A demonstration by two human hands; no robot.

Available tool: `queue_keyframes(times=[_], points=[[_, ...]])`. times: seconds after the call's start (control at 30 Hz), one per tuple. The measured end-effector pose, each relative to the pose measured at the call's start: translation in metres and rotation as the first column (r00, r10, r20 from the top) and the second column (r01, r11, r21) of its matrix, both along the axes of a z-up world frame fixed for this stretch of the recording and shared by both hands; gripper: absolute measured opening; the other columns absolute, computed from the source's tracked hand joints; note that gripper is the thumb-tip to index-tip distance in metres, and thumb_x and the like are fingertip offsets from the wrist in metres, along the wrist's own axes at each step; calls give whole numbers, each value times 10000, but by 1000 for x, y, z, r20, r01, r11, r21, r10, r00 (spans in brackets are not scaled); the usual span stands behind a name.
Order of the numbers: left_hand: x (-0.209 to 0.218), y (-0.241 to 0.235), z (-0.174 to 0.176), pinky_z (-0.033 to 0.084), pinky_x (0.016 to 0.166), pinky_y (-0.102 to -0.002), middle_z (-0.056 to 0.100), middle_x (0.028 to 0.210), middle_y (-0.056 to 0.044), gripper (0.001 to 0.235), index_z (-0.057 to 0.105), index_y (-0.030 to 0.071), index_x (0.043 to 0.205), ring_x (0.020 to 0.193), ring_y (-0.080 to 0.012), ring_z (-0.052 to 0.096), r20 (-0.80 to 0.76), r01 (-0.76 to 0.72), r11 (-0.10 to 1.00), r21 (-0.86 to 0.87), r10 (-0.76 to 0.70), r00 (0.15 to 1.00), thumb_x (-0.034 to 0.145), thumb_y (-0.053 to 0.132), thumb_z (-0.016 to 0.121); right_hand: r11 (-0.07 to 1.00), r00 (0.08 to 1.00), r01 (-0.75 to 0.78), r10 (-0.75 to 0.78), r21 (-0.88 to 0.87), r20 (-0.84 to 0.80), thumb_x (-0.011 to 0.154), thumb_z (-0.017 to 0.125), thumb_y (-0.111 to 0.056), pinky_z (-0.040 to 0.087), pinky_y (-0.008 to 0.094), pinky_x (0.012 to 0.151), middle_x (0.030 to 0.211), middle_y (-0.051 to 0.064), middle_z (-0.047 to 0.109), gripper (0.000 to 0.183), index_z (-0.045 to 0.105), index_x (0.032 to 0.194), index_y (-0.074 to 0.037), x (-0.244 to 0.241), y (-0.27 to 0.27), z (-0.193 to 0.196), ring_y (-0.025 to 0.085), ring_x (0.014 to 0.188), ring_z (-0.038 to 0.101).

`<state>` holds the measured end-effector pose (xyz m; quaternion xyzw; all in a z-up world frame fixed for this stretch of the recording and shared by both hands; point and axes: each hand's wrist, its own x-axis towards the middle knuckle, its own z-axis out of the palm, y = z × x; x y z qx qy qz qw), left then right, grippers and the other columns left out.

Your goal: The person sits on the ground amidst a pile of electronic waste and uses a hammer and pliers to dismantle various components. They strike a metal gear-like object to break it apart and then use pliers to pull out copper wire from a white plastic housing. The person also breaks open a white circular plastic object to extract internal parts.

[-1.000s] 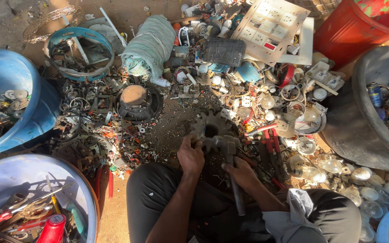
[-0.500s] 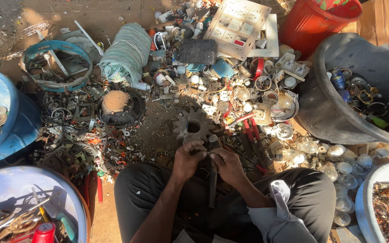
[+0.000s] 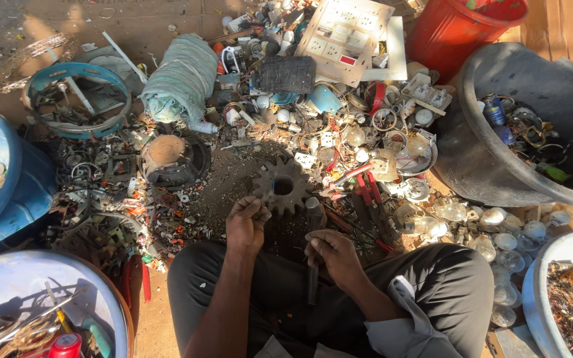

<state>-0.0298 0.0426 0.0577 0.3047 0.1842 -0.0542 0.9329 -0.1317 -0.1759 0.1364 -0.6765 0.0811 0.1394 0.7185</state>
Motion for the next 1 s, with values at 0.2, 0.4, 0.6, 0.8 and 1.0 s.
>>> queue_keyframes(times=[0.2,0.4,0.6,0.8,1.0], points=[[-1,-7,3,608,729,-414,683,898,-115,92,621,24,986,794,-257,708,-188,34,999,18,-30,982,941,-17,552,995,1000,20,-19,-95,14,997,642,-98,567,296,642,882,77,727,192,734,1099,36,21,-32,1,108,748,690],[7,-5,-13,502,613,-406,595,851,-73,63,608,42,989,690,-190,583,-303,92,969,229,-19,953,984,62,549,826,992,-13,82,-563,98,947,635,-183,571,295,742,865,88,787,263,787,1062,-1,102,-130,57,163,781,720],[19,-19,-18,467,575,-402,567,800,-63,157,631,-9,1077,638,-178,515,-364,221,876,428,-57,930,1000,125,606,686,625,706,-720,176,301,947,619,-145,595,344,687,972,66,729,123,700,1013,-79,279,-257,191,179,770,667],[36,-18,-4,428,551,-379,562,723,-55,90,672,43,1010,584,-156,486,-349,213,836,506,-28,937,977,96,607,724,972,220,-105,-653,210,947,548,-129,630,302,740,911,61,768,220,734,1057,-89,199,-153,110,166,758,751],[86,8,-12,242,476,-399,310,534,-34,531,427,45,584,452,-144,228,-216,189,477,858,2,976,1022,197,683,714,913,-403,269,-573,-307,940,708,-370,500,437,994,1355,158,613,666,434,1471,-76,46,-51,-16,303,1225,605]])
